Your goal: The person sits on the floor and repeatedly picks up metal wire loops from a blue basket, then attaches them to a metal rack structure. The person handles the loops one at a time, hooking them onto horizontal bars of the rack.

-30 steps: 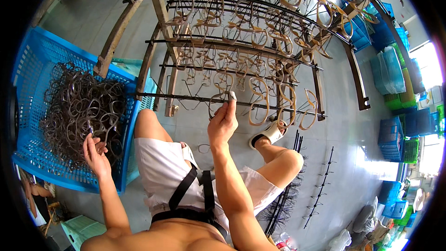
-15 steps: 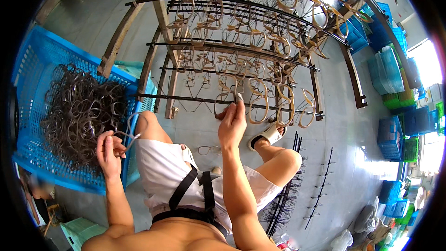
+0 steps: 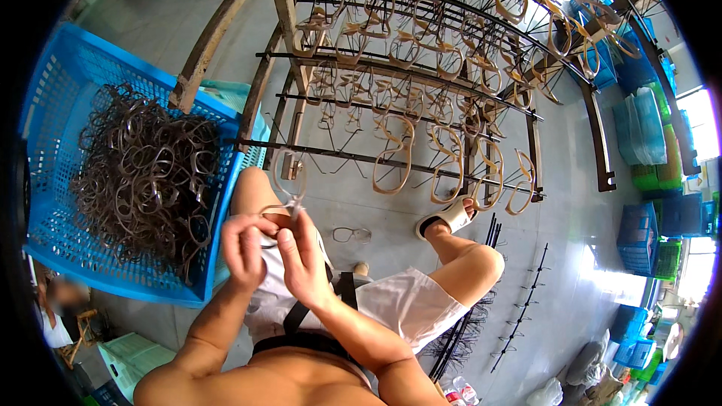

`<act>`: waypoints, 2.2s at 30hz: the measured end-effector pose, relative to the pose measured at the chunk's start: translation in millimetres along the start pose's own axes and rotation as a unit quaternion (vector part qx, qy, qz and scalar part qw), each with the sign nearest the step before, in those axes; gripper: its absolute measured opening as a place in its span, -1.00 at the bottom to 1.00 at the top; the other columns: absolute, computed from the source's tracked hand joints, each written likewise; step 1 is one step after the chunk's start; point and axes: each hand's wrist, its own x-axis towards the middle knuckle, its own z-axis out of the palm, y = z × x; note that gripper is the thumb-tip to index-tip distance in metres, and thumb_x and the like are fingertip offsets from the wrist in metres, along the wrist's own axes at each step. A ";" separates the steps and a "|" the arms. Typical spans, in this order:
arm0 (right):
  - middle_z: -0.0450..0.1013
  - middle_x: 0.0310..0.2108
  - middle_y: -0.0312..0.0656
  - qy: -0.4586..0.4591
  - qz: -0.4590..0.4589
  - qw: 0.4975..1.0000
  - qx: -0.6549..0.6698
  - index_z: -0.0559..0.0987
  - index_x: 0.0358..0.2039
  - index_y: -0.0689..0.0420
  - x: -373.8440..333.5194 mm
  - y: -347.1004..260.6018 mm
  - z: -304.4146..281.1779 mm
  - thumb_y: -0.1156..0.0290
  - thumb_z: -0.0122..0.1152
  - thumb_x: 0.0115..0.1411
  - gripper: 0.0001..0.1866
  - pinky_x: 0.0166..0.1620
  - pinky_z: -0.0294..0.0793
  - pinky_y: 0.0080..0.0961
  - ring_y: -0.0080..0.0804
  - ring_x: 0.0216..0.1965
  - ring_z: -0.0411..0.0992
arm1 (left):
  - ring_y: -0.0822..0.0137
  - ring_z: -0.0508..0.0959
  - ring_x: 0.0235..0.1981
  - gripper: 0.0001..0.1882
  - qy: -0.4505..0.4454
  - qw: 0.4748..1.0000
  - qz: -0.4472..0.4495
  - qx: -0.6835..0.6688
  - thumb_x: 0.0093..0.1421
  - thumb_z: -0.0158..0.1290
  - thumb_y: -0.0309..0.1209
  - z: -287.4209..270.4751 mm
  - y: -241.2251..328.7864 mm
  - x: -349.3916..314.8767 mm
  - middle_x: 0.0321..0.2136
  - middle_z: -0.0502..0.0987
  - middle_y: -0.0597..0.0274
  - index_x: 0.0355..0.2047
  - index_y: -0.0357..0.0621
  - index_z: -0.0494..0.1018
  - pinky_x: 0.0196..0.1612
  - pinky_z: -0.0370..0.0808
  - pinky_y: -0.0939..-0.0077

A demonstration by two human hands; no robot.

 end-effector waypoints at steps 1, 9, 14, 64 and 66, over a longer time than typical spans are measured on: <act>0.38 -0.15 -0.08 0.070 -0.049 0.994 -0.063 0.11 0.11 0.29 3.8 3.7 3.5 0.50 -0.20 0.31 -0.63 -0.03 0.35 -0.50 -0.42 -0.11 0.34 | 0.29 0.44 -0.39 -0.84 -0.040 0.998 -0.008 -0.053 0.28 -0.27 -0.49 0.3 1.2 -2.8 -0.39 0.45 0.06 -0.20 -0.29 0.26 -0.22 0.40 0.41; 0.29 -0.60 -0.27 0.293 -0.135 0.918 -0.230 0.14 0.07 0.21 68.8 -11.0 -54.3 0.44 -0.16 0.30 -0.65 -0.63 0.33 -0.65 -0.63 -0.69 0.27 | -0.05 0.37 -0.13 -0.53 0.035 0.840 -0.103 0.532 0.10 0.06 -0.35 -91.1 -106.4 2.1 -0.11 0.30 -0.07 -0.01 -0.24 0.23 -0.08 0.32 0.15; 0.36 -0.63 -0.26 0.348 -0.128 0.864 -0.341 0.30 -0.06 0.18 94.1 19.1 -65.9 0.40 -0.13 0.30 -0.76 -0.66 0.34 -0.58 -0.55 -0.72 0.34 | -0.10 0.47 -0.20 -0.53 0.032 0.845 -0.320 0.427 0.16 0.00 -0.37 -106.3 -133.2 4.3 -0.21 0.44 -0.15 0.07 -0.09 0.18 -0.20 0.39 0.13; 0.31 -0.64 -0.32 0.302 -0.087 0.900 -0.301 0.34 0.00 0.22 96.0 10.1 -55.1 0.41 -0.10 0.29 -0.70 -0.57 0.34 -0.63 -0.63 -0.66 0.29 | 0.40 0.39 -0.71 -0.72 0.249 0.889 -0.309 -0.227 0.29 -0.18 -0.20 -112.7 -63.6 -12.8 -0.61 0.35 0.31 -0.26 -0.17 0.36 -0.67 0.34 0.58; 0.31 -0.60 -0.31 0.274 -0.144 0.910 -0.276 0.26 0.06 0.26 90.5 13.8 -55.6 0.47 -0.15 0.29 -0.67 -0.51 0.38 -0.66 -0.64 -0.61 0.32 | 0.46 0.32 -0.71 -0.72 0.202 0.887 -0.307 -0.278 0.30 -0.18 -0.19 -103.6 -47.7 -10.6 -0.62 0.33 0.35 -0.29 -0.14 0.38 -0.73 0.28 0.60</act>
